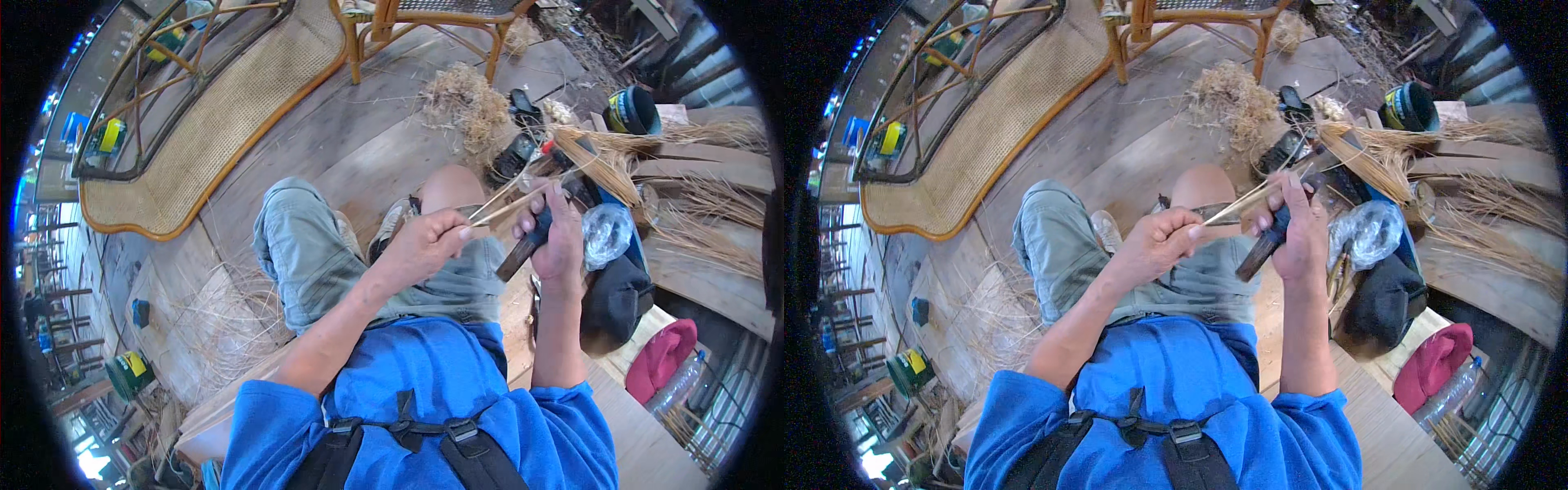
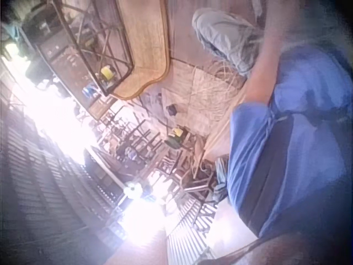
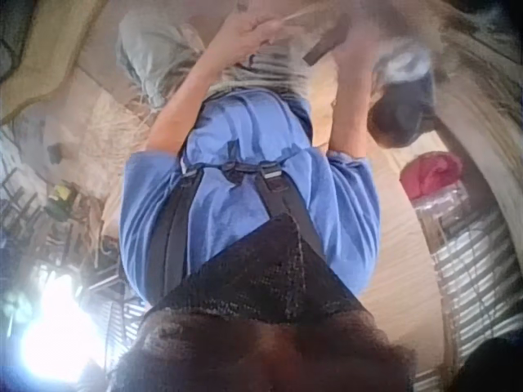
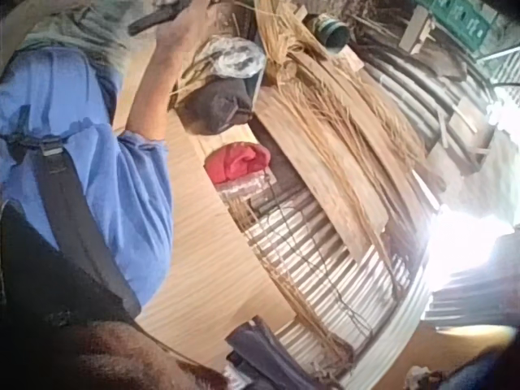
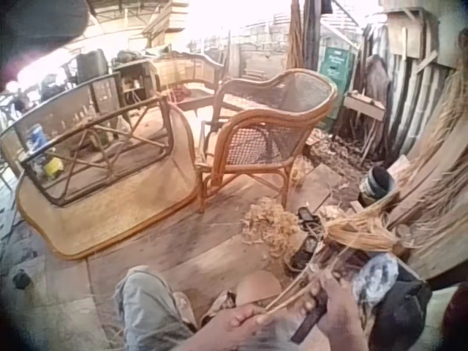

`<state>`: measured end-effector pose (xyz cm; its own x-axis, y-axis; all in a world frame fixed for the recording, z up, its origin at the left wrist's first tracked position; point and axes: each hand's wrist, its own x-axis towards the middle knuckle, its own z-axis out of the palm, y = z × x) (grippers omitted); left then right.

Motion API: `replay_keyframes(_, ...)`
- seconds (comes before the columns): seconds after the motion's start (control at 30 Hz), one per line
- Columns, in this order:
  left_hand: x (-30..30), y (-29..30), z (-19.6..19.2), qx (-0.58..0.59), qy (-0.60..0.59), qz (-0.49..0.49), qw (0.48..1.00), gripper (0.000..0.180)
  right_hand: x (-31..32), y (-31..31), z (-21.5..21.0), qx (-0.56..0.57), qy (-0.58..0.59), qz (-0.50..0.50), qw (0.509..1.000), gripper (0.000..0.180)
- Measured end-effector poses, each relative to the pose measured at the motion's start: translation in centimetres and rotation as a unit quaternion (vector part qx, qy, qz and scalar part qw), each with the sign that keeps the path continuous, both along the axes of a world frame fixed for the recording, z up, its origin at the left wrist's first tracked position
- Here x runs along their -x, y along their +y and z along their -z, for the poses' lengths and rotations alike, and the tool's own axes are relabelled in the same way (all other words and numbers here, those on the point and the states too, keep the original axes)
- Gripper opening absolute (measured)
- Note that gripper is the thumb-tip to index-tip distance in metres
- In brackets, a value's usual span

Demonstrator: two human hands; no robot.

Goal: Shave and shape thin bamboo or rattan strips using a hand knife.

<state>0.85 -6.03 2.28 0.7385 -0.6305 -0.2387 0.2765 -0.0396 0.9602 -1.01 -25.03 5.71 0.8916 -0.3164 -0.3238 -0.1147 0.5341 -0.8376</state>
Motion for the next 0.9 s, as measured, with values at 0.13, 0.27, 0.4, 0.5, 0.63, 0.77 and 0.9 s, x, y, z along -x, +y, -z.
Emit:
replay_keyframes(0.13, 0.0, -0.1, 1.7, 0.021, 0.049, -0.043, 0.998, 0.020, 1.9, -1.4, 2.2, 0.049, 0.058, -0.030, 0.997, 0.039)
replay_keyframes(0.27, -0.1, -0.9, 2.2, 0.012, 0.053, -0.031, 0.998, 0.020, 3.9, -1.3, 2.7, 0.073, 0.113, -0.141, 0.981, 0.043)
replay_keyframes(0.4, -0.2, -1.3, 0.6, -0.012, 0.023, -0.010, 1.000, 0.022, 3.0, -0.3, 1.0, -0.004, 0.032, -0.178, 0.983, 0.040)
replay_keyframes(0.5, -0.4, -2.2, -0.1, -0.062, 0.003, 0.038, 0.997, 0.023, 1.5, -1.1, 1.0, 0.003, 0.038, -0.139, 0.989, 0.039)
replay_keyframes(0.63, -0.4, -3.8, 0.8, -0.008, -0.006, 0.015, 1.000, 0.021, 0.2, -4.5, 2.3, 0.276, -0.016, -0.047, 0.960, 0.036)
replay_keyframes(0.77, 0.0, -4.7, 0.5, -0.025, -0.055, -0.006, 0.998, 0.021, 0.8, -4.1, 2.3, 0.586, -0.093, -0.108, 0.798, 0.024)
replay_keyframes(0.9, 0.4, -3.8, 1.9, -0.034, -0.060, -0.027, 0.997, 0.021, -0.8, -10.4, 6.9, 0.540, 0.005, 0.030, 0.841, 0.028)
